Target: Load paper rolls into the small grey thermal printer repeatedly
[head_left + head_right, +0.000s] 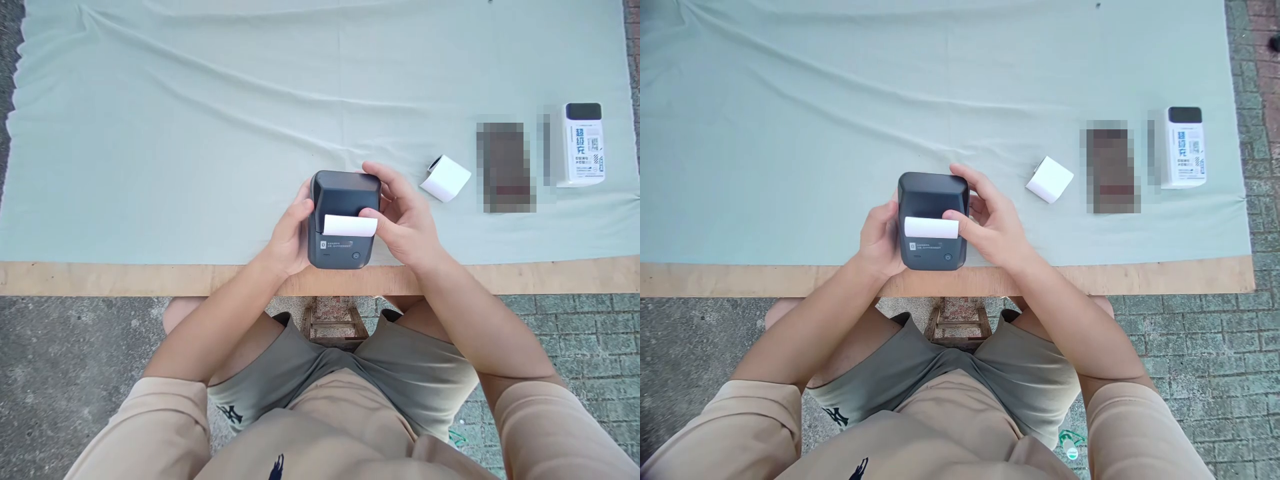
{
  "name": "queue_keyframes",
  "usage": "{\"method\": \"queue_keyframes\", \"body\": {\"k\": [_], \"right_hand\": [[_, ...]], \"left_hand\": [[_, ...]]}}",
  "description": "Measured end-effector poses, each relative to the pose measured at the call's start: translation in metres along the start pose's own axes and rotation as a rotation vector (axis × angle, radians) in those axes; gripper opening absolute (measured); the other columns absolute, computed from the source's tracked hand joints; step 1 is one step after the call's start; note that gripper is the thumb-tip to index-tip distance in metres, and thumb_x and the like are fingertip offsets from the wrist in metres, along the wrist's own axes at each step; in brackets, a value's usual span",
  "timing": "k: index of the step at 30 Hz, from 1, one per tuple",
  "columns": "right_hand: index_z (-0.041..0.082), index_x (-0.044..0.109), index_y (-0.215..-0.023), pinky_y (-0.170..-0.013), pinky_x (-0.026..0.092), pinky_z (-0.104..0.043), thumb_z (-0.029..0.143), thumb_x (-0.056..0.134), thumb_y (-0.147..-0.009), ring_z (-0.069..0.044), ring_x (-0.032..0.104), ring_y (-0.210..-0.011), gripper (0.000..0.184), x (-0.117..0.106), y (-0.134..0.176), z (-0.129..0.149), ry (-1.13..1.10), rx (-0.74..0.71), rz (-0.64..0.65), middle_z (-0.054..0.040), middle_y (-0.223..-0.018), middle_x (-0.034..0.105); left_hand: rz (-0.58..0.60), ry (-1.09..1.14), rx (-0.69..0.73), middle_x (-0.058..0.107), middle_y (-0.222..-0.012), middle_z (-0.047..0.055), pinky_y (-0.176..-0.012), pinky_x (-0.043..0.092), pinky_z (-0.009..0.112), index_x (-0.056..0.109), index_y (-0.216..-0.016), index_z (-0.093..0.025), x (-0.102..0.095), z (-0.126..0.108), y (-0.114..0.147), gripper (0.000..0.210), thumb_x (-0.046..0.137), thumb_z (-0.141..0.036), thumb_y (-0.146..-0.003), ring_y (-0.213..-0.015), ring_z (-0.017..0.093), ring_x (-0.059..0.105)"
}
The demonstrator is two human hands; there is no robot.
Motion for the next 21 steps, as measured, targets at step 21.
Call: {"method": "queue_keyframes", "body": {"k": [21], "right_hand": [[0.039,0.048,-0.156,-0.114,0.061,-0.047,0.056,0.061,-0.107,-0.026,0.067,-0.137,0.053,0.005,0.004,0.001,-0.155,-0.068,0.059,-0.0056,-0.16,0.056]], "left_hand": [[-0.064,-0.133,0.179,0.081,-0.12,0.005,-0.068,0.065,0.032,0.061,-0.123,-0.029,-0.017,-0.004,-0.005,0.061,0.09,-0.056,-0.076,-0.108,0.029,0.082]]}}
Point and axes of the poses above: each hand's wrist, its own y-axis away from the middle knuckle, its own x-axis out of the palm, z = x × y, the point moved 5 cm from there along -y, towards the middle knuckle
